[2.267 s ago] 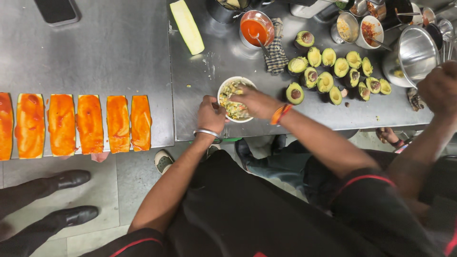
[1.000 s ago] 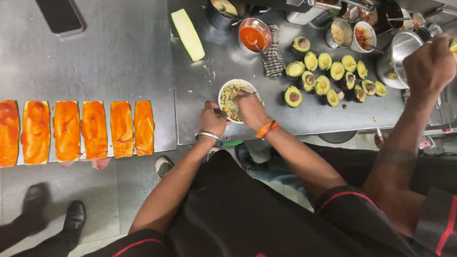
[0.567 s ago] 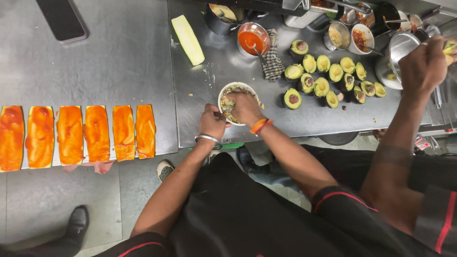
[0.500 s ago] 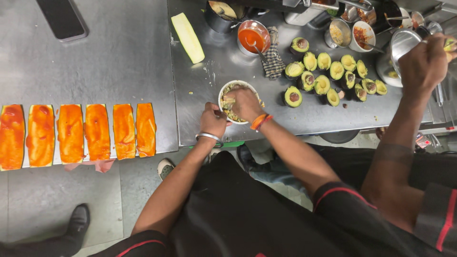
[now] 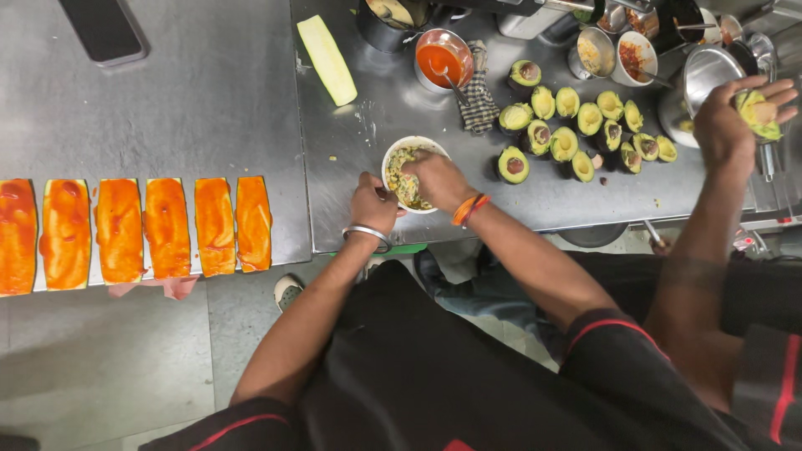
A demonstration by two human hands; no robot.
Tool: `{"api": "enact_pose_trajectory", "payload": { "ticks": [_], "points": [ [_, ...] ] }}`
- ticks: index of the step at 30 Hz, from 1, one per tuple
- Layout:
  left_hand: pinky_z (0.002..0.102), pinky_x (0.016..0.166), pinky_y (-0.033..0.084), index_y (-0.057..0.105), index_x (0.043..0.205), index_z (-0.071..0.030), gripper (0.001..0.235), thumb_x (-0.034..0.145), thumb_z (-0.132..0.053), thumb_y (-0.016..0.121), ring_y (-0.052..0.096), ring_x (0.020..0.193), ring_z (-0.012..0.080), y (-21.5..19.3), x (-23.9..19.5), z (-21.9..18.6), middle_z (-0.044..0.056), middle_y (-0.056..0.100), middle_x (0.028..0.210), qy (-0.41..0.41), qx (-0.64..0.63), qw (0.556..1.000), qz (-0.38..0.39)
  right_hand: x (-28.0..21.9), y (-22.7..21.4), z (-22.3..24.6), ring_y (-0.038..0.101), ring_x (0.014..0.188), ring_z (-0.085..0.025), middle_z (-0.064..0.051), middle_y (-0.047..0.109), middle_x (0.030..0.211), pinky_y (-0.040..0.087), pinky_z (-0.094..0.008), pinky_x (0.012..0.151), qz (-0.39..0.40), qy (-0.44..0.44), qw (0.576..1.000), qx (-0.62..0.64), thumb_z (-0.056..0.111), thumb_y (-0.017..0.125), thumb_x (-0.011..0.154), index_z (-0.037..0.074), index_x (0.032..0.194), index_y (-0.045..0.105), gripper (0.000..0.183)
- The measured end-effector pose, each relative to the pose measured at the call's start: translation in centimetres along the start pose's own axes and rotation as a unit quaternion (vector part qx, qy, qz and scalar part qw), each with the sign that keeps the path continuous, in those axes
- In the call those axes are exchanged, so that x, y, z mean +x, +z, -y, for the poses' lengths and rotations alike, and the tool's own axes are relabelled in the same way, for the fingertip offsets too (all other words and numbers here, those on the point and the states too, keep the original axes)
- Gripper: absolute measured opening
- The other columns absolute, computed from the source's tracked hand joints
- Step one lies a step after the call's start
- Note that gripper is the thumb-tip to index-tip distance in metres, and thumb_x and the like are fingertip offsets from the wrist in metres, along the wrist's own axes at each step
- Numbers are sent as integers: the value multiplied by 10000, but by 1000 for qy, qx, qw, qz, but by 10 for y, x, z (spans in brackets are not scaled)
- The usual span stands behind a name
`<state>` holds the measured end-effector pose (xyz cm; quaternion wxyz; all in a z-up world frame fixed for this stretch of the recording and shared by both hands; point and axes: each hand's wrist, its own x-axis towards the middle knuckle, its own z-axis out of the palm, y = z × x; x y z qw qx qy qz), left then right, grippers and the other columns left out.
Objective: The person scoops a mixed filling from a bowl and places it onto a row of bread slices topped with tomato sauce. The person repeats this action for each slice, building a line of filled sandwiches on the counter.
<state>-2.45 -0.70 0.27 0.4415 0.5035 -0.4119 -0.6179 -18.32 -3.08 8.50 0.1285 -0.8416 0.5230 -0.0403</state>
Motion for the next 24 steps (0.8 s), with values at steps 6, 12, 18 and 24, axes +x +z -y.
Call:
{"api": "enact_pose_trajectory", "payload": {
  "ticks": [6, 12, 18, 24],
  "points": [
    [337, 567, 632, 491, 1069, 62, 255, 868, 67, 649, 751, 758, 257, -1, 4, -1, 178, 653, 929, -9, -11, 1000, -2, 16, -43, -22, 652, 1090, -404, -235, 669, 1159, 529, -461, 942, 124, 20, 984, 123, -48, 669, 700, 25, 1200, 647, 506],
    [338, 511, 634, 464, 1078, 77, 280, 868, 52, 647, 752, 679, 292, 4, -4, -10, 196, 639, 942, -3, 43, 999, -23, -4, -26, -7, 559, 1181, -523, -369, 531, 1289, 478, -518, 948, 60, -47, 997, 13, -29, 744, 661, 15, 1330, 593, 687],
    [344, 511, 609, 454, 1040, 85, 263, 859, 59, 642, 748, 693, 293, 5, -9, -18, 199, 589, 988, 38, 57, 997, -21, -7, -14, -4, 591, 1169, -469, -306, 572, 1316, 502, -479, 993, 28, 57, 997, 36, -76, 661, 719, 98, 1248, 670, 557],
    [336, 554, 625, 455, 1060, 71, 243, 869, 79, 605, 754, 715, 257, 5, -5, -6, 193, 644, 939, 2, 4, 1000, -9, -13, -44, -18, 649, 1140, -421, -255, 659, 1231, 512, -437, 997, 40, -1, 988, 150, -87, 625, 687, 59, 1283, 663, 614]
  ]
}}
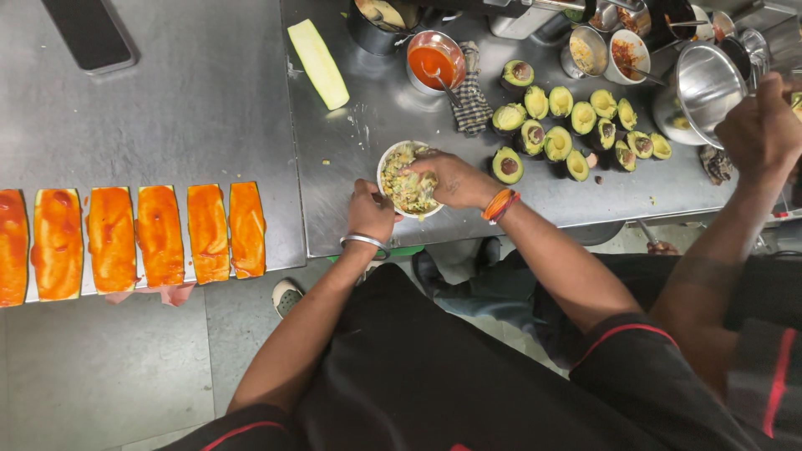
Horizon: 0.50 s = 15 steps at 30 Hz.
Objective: The person scoops a mixed filling from a bowl and places it onto a row of bread slices topped with tomato sauce. The person repeats this action for each slice, building a line of filled sandwiches on the counter.
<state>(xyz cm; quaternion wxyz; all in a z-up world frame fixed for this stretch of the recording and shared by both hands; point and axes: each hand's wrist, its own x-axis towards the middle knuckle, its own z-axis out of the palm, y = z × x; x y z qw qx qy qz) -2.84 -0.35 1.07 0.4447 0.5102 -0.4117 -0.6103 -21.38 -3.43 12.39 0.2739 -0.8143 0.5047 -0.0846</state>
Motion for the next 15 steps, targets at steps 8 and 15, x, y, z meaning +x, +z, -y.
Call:
{"api": "enact_pose_trajectory", "payload": {
  "ticks": [8, 15],
  "points": [
    [332, 551, 672, 477, 1057, 66, 236, 864, 46, 612, 748, 720, 267, -4, 3, 2, 197, 656, 920, -26, -17, 1000, 2, 22, 57, 21, 658, 1075, -416, -242, 708, 1087, 498, -451, 985, -145, 50, 983, -100, -62, 673, 616, 57, 1100, 764, 507],
    [449, 672, 579, 575, 1039, 12, 302, 813, -114, 731, 687, 757, 370, -18, 21, 3, 210, 636, 962, 116, 201, 969, -79, 15, 8, 9, 644, 1129, -414, -247, 685, 1164, 509, -433, 990, -55, -17, 998, -27, -107, 605, 610, 24, 1080, 748, 509]
  ]
}}
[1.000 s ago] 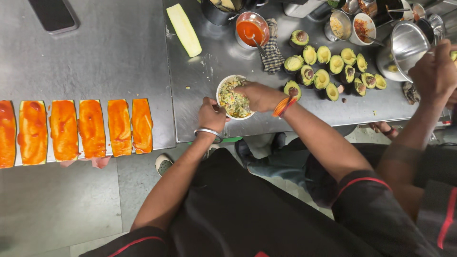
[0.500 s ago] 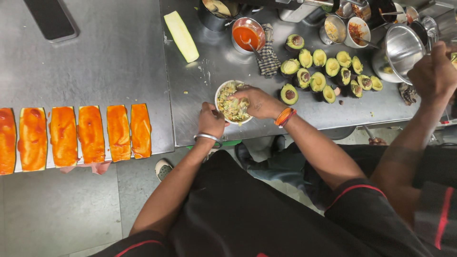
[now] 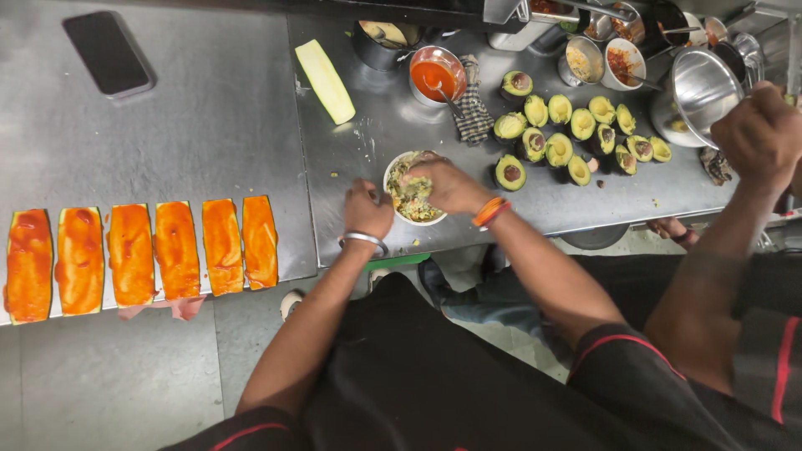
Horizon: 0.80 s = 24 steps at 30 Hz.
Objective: The person scoops a mixed filling from a bowl and places it onto a row of bread slices topped with tomato sauce. The person repeats this action for each slice, building a line of filled sandwiches on the counter.
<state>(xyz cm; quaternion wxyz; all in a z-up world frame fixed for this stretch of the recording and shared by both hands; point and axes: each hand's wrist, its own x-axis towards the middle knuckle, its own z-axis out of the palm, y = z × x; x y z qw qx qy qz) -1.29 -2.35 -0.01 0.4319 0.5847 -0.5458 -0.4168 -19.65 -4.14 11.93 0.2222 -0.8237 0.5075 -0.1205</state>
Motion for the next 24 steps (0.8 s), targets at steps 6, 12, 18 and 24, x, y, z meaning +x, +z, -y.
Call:
{"api": "enact_pose_trajectory", "payload": {
  "ticks": [6, 12, 18, 24],
  "points": [
    [487, 797, 554, 655, 1069, -19, 270, 847, -163, 708, 683, 863, 411, 3, 40, 23, 238, 691, 950, 68, 55, 994, 61, -14, 23, -4, 653, 1127, -423, -254, 672, 1219, 515, -444, 1004, -69, 38, 992, -94, -100, 627, 659, 19, 1191, 717, 553],
    [517, 820, 543, 626, 1059, -9, 289, 804, -131, 684, 676, 913, 462, 7, 55, 19, 280, 694, 941, 73, 72, 985, 139, -3, 40, -13, 675, 1102, -413, -224, 700, 1170, 550, -429, 972, -114, 153, 980, -63, -90, 628, 705, 29, 1137, 719, 457],
    [505, 726, 564, 522, 1062, 49, 324, 808, -38, 702, 657, 856, 476, -23, 22, 10, 298, 636, 962, 66, 53, 993, 85, -4, 25, 7, 592, 1166, -479, -296, 655, 1185, 465, -469, 1033, -75, -12, 996, -50, -97, 625, 602, -29, 1218, 672, 622],
    [339, 521, 638, 457, 1092, 81, 250, 887, 30, 592, 756, 658, 293, -64, 1, 8, 194, 649, 910, -85, -130, 980, 122, 25, 49, 59, 591, 1179, -460, -311, 634, 1227, 455, -466, 1032, -70, -9, 997, 0, -33, 691, 695, -31, 1302, 625, 610]
  ]
}}
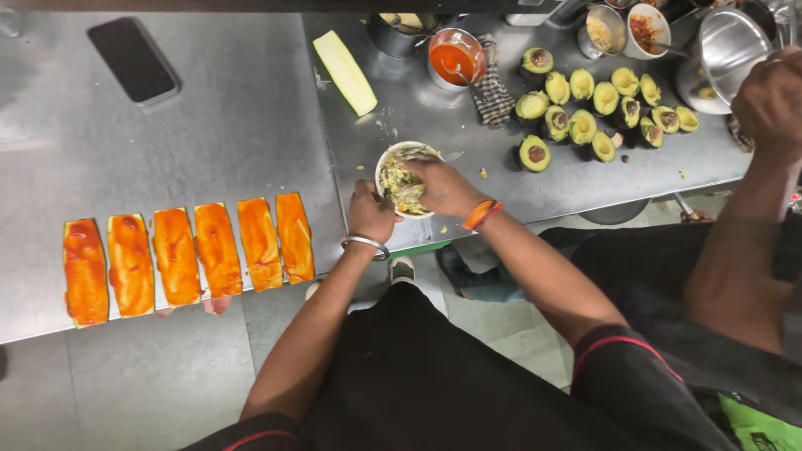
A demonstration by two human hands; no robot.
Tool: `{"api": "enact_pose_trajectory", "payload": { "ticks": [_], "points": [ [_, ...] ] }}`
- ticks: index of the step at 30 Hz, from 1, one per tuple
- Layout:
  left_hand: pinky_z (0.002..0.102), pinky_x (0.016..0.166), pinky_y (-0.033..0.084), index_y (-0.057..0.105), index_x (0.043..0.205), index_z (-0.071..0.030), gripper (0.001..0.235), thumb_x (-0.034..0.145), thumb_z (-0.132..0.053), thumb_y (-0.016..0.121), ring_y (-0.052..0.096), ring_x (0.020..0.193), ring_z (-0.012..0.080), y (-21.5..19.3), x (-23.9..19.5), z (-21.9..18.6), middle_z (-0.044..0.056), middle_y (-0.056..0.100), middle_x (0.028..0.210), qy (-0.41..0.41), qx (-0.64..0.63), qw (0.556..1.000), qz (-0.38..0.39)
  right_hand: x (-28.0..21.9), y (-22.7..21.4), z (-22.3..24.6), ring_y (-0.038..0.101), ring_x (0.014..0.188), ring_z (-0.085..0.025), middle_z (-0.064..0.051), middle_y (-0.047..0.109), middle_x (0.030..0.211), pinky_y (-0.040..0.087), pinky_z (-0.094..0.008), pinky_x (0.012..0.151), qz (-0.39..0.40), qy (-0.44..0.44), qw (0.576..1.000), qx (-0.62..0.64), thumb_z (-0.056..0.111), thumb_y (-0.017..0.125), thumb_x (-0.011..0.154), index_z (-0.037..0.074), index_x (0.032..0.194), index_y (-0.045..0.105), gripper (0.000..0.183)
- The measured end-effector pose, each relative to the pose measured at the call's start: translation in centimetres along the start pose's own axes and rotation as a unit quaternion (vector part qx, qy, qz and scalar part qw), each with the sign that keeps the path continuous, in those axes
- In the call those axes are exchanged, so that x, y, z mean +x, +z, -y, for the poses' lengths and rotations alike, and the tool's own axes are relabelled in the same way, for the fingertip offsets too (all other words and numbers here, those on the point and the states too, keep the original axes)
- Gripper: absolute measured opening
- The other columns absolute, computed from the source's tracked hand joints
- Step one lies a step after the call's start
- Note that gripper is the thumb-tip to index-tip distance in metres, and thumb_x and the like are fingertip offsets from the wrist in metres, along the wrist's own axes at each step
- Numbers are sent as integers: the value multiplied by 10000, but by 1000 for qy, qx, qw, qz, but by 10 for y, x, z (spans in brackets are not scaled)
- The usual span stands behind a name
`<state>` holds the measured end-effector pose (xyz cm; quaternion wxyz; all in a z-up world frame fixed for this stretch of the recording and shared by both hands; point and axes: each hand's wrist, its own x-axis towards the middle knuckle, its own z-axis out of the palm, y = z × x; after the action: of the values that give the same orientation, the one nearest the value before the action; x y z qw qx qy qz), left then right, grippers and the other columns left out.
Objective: The person scoops a mixed filling from a bowl and places it onto a row of bread slices topped with tomato sauce. The person repeats this action for each slice, building a line of filled sandwiches on the counter.
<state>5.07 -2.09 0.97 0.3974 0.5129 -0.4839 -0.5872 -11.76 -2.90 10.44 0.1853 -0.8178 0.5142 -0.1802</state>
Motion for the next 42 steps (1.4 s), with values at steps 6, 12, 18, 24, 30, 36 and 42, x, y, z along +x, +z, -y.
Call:
{"api": "enact_pose_trajectory", "payload": {
  "ticks": [6, 12, 18, 24, 30, 36, 42],
  "points": [
    [330, 501, 628, 474, 1093, 84, 321, 856, 10, 678, 749, 669, 275, 4, -1, -7, 193, 645, 934, -10, -29, 999, -36, 12, -9, 4, 640, 1180, -406, -225, 706, 1176, 509, -440, 1064, 33, 27, 997, -60, -59, 643, 701, 34, 1155, 699, 466],
    [343, 505, 612, 448, 1113, 80, 366, 838, 2, 676, 739, 681, 314, 14, -1, 15, 221, 586, 1030, -10, -22, 998, -64, 4, 2, 1, 622, 1126, -456, -278, 678, 1174, 487, -482, 969, 35, -55, 993, -96, -78, 639, 641, -37, 1238, 674, 599],
    [492, 655, 564, 548, 1060, 36, 350, 778, -48, 738, 687, 760, 440, 22, 12, 30, 270, 687, 850, 128, 163, 967, -147, 16, -7, -11, 635, 1143, -431, -265, 683, 1180, 502, -459, 1018, 80, -43, 994, -67, -33, 716, 643, -21, 1174, 686, 532],
    [445, 656, 615, 547, 1034, 46, 316, 801, -119, 683, 747, 747, 378, 26, 8, 25, 234, 685, 876, -4, 60, 990, -128, 8, -11, -24, 631, 1126, -478, -299, 664, 1192, 509, -497, 979, 44, -64, 995, -61, -118, 616, 678, -64, 1219, 674, 547],
    [464, 615, 561, 568, 993, 34, 318, 751, -69, 748, 695, 708, 404, 33, 15, 20, 240, 676, 818, 132, 162, 951, -230, 20, -13, -17, 647, 1062, -492, -296, 686, 1107, 524, -521, 928, 64, -16, 995, -79, -76, 657, 762, -15, 1138, 708, 384],
    [357, 626, 651, 601, 1083, 7, 189, 898, -30, 613, 783, 762, 267, 49, 27, 31, 175, 729, 931, 12, -39, 988, -150, 28, -44, -58, 706, 1060, -359, -177, 749, 1123, 562, -414, 901, 58, 108, 974, 193, -53, 637, 825, -13, 1224, 691, 405],
    [360, 621, 657, 526, 1193, 31, 283, 928, -10, 614, 752, 759, 286, 27, -8, 25, 213, 654, 1058, -45, -177, 972, -151, 40, -31, -89, 735, 984, -297, -114, 721, 1168, 635, -422, 804, 83, 287, 660, 689, 160, 587, 998, 8, 1252, 619, 298]
  ]
}}
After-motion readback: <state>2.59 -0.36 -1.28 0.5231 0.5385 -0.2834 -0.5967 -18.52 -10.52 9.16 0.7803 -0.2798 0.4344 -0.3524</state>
